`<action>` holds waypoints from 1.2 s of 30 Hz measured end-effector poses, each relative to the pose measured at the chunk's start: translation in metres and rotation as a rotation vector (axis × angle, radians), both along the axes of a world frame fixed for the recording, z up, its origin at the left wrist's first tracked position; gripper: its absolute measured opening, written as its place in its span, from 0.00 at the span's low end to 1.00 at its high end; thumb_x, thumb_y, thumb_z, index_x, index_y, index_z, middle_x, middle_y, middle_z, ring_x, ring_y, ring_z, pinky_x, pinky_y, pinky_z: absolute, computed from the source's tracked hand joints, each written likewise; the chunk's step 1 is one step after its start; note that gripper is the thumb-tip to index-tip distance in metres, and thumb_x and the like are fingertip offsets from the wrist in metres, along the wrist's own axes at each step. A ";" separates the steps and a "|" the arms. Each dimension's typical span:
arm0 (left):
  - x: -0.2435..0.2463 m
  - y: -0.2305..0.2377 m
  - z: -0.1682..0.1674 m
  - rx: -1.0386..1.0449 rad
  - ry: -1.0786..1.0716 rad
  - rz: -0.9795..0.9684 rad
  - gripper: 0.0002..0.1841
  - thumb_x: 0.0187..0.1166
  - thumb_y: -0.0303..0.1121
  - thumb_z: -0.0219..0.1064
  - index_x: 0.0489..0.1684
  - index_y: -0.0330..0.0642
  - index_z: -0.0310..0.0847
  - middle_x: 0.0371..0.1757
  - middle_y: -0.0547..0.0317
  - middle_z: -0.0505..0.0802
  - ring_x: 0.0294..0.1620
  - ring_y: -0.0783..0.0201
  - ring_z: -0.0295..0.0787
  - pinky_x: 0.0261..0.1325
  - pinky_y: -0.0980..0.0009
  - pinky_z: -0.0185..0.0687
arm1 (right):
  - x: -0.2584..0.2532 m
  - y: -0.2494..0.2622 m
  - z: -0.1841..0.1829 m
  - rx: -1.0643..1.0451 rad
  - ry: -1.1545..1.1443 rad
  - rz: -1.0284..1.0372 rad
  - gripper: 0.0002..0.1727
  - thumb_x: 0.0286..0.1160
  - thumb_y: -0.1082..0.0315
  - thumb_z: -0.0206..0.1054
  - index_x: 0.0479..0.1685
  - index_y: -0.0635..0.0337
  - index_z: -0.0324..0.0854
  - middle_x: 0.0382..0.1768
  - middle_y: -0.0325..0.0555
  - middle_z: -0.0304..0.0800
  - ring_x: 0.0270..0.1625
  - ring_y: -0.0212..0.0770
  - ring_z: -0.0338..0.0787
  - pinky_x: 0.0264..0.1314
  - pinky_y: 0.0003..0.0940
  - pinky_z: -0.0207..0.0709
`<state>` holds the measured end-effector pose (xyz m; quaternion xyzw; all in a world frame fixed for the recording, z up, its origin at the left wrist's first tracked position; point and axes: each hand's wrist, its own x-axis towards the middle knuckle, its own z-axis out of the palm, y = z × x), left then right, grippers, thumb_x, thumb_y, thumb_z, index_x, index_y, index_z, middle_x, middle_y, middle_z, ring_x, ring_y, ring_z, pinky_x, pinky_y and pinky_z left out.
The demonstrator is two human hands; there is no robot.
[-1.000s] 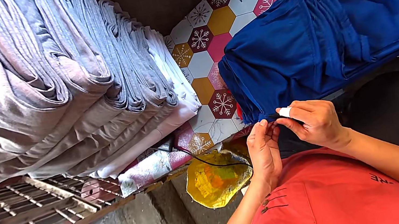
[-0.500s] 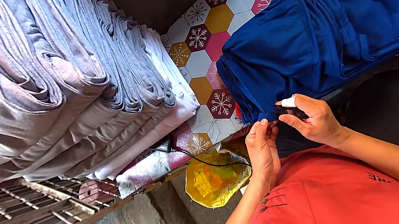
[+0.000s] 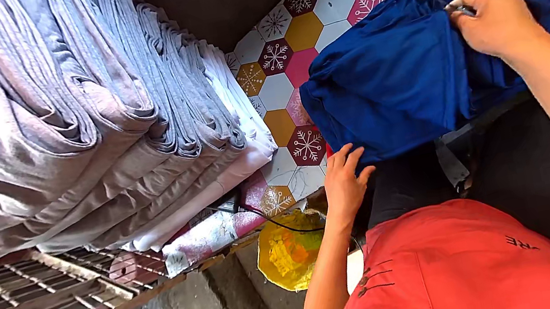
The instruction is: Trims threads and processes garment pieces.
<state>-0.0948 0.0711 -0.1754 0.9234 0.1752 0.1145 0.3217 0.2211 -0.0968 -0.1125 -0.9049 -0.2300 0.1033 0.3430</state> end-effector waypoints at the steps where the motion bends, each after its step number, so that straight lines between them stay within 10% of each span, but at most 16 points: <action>1: 0.001 0.002 -0.002 0.019 0.017 -0.014 0.14 0.74 0.35 0.76 0.54 0.41 0.94 0.67 0.44 0.90 0.70 0.43 0.85 0.70 0.46 0.81 | -0.007 -0.003 0.001 0.040 -0.011 -0.019 0.23 0.93 0.60 0.51 0.68 0.69 0.81 0.61 0.73 0.86 0.67 0.71 0.84 0.70 0.73 0.69; 7: 0.000 0.008 -0.003 -0.025 -0.013 -0.026 0.09 0.78 0.34 0.72 0.47 0.44 0.97 0.63 0.49 0.93 0.66 0.49 0.89 0.68 0.52 0.83 | -0.115 -0.020 0.020 0.300 -0.322 0.192 0.17 0.86 0.64 0.62 0.50 0.74 0.84 0.47 0.65 0.90 0.48 0.54 0.92 0.53 0.48 0.87; 11: -0.001 0.002 -0.009 0.051 -0.118 0.006 0.08 0.76 0.29 0.71 0.43 0.42 0.97 0.59 0.48 0.95 0.62 0.50 0.91 0.64 0.55 0.86 | -0.177 -0.001 -0.036 0.285 -0.231 0.451 0.20 0.63 0.57 0.81 0.47 0.63 0.92 0.43 0.54 0.90 0.35 0.50 0.92 0.30 0.48 0.85; 14: 0.000 -0.005 -0.013 0.057 -0.149 0.093 0.08 0.70 0.24 0.71 0.42 0.38 0.94 0.57 0.47 0.94 0.58 0.51 0.91 0.59 0.58 0.87 | -0.186 0.007 -0.068 0.227 -0.276 0.472 0.08 0.67 0.66 0.76 0.38 0.63 0.91 0.41 0.55 0.91 0.27 0.52 0.91 0.20 0.49 0.81; 22: 0.008 -0.016 -0.015 -0.272 -0.399 0.410 0.10 0.68 0.18 0.67 0.46 0.25 0.84 0.45 0.47 0.92 0.45 0.67 0.92 0.53 0.72 0.89 | -0.187 0.003 -0.065 0.503 -0.348 0.427 0.08 0.71 0.68 0.68 0.30 0.64 0.85 0.36 0.54 0.93 0.29 0.42 0.90 0.22 0.34 0.77; 29: 0.048 0.007 0.046 -1.248 -0.374 0.205 0.12 0.82 0.19 0.58 0.46 0.53 0.74 0.42 0.67 0.94 0.43 0.72 0.92 0.48 0.71 0.89 | -0.137 0.000 0.012 0.506 0.148 0.137 0.09 0.80 0.66 0.61 0.49 0.63 0.77 0.35 0.37 0.83 0.31 0.21 0.80 0.35 0.22 0.77; 33: 0.055 0.009 0.061 -1.130 -0.216 0.154 0.09 0.81 0.19 0.62 0.46 0.46 0.75 0.37 0.63 0.94 0.40 0.72 0.91 0.49 0.71 0.86 | -0.112 -0.004 0.008 0.289 -0.044 0.113 0.09 0.82 0.70 0.67 0.49 0.69 0.85 0.42 0.56 0.88 0.40 0.49 0.89 0.44 0.51 0.83; 36: 0.055 -0.003 0.067 -0.987 -0.200 0.208 0.08 0.79 0.19 0.66 0.48 0.43 0.77 0.36 0.63 0.95 0.38 0.73 0.92 0.47 0.73 0.88 | -0.135 0.000 0.010 0.445 -0.206 0.166 0.10 0.76 0.68 0.72 0.44 0.68 0.89 0.44 0.54 0.91 0.47 0.41 0.91 0.53 0.36 0.86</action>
